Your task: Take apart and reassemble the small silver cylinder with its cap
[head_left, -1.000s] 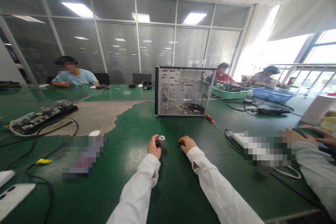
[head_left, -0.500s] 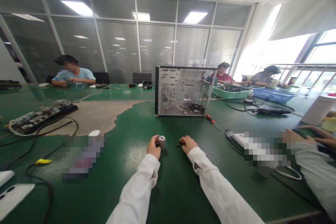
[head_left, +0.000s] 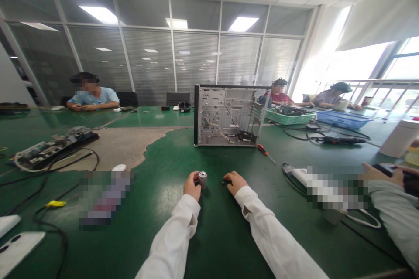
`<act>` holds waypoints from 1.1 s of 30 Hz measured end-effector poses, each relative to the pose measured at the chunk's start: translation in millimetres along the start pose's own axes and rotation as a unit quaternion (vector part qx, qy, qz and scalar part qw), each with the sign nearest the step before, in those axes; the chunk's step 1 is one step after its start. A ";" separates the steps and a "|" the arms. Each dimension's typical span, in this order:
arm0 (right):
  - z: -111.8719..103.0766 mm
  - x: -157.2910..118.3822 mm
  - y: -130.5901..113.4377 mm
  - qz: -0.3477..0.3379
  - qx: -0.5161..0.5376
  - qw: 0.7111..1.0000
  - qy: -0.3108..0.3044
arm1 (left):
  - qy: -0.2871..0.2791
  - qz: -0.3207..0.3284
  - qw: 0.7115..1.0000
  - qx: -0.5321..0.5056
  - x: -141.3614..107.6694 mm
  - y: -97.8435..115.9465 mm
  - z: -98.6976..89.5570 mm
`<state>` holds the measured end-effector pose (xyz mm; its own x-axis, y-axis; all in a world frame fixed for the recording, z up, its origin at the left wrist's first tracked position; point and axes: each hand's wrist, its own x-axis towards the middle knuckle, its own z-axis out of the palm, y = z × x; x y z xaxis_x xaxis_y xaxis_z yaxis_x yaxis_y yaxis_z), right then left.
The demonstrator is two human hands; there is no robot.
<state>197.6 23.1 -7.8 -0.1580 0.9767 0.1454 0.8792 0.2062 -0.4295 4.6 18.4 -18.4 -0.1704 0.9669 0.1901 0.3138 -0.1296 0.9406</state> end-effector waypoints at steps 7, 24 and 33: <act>-9.7 -11.5 -18.2 -0.042 0.030 0.988 0.147 | -0.006 0.011 1.000 -0.022 0.3 -2.7 0.0; -45.4 -55.0 -2.7 -0.106 -0.036 0.991 0.078 | -0.085 0.045 0.995 -0.020 -8.1 7.3 2.6; -114.8 -85.5 124.3 0.183 -0.249 0.950 0.046 | -0.058 0.035 0.997 -0.026 -4.4 7.2 4.7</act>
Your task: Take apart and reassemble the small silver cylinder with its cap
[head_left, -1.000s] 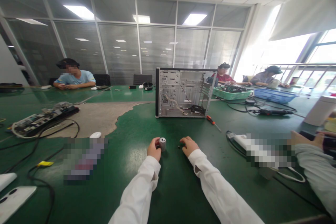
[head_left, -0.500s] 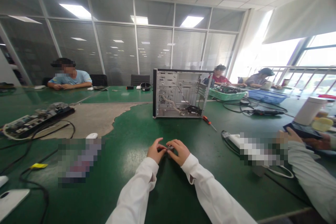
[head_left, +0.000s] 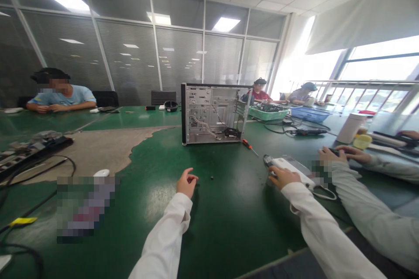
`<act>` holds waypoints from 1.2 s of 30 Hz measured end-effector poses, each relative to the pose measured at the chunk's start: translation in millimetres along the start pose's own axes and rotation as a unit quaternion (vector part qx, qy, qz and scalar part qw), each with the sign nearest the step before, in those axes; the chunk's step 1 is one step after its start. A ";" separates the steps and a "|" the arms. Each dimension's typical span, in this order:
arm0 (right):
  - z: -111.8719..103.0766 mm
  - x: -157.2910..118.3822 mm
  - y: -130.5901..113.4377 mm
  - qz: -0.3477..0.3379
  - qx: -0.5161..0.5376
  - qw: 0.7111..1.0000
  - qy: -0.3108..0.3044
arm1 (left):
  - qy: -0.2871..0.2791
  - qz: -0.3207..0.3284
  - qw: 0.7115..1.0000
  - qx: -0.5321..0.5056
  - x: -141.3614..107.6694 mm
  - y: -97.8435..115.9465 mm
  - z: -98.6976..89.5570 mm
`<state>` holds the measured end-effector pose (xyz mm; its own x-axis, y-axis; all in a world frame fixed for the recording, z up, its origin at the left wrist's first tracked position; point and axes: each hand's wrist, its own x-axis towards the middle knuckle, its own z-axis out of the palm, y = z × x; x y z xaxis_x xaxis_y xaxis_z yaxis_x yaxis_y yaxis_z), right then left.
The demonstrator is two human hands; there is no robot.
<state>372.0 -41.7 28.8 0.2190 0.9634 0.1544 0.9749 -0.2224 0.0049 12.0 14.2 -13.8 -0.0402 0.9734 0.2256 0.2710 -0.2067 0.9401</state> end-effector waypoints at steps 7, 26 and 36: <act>-11.7 -2.1 0.7 0.095 -0.042 0.993 0.058 | 0.013 -0.006 1.000 -0.003 1.5 -2.8 -0.4; 23.9 -9.8 -159.1 -0.351 0.099 0.930 0.042 | 0.024 -0.002 1.000 0.017 4.9 -8.7 -2.6; -6.8 9.3 35.6 0.023 0.065 0.982 0.173 | 0.021 0.001 1.000 0.018 7.1 -12.8 -0.2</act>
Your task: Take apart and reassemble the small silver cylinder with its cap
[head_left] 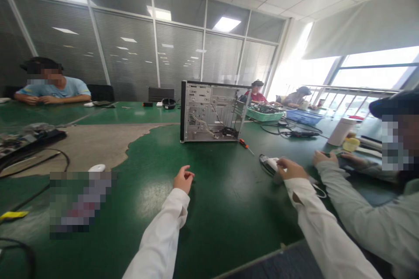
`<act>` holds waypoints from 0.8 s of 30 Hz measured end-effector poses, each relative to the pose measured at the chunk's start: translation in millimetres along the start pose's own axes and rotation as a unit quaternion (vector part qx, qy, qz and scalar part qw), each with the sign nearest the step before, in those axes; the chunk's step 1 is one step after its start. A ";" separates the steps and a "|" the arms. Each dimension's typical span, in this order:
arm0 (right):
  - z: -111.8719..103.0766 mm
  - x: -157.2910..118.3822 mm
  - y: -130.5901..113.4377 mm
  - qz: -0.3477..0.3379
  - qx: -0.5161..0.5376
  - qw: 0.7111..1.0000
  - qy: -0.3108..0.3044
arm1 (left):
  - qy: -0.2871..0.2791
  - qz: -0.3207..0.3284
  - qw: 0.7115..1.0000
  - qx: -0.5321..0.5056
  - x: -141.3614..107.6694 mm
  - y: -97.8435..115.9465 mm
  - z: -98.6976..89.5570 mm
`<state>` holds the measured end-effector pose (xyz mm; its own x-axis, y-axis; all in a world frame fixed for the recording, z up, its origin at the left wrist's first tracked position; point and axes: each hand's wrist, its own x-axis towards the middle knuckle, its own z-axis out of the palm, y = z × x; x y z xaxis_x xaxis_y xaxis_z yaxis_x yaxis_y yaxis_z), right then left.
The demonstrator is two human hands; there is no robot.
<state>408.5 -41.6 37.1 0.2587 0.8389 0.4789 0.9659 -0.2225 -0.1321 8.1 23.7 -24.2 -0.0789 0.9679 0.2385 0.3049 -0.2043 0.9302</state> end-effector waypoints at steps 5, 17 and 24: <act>-5.9 4.6 24.6 0.052 -0.050 0.993 -0.097 | -0.003 -0.001 1.000 -0.002 0.3 0.0 -0.6; -5.4 1.5 20.2 0.037 -0.045 0.992 -0.116 | -0.005 0.002 1.000 0.006 0.5 -0.9 -2.3; -3.1 0.5 22.2 -0.005 -0.038 0.993 -0.108 | -0.009 0.004 1.000 0.017 -0.2 -1.1 -1.7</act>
<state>430.1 -47.7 37.0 0.2492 0.9264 0.2822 0.9683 -0.2427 -0.0587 6.2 23.5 -24.8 -0.0600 0.9688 0.2403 0.3372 -0.2069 0.9184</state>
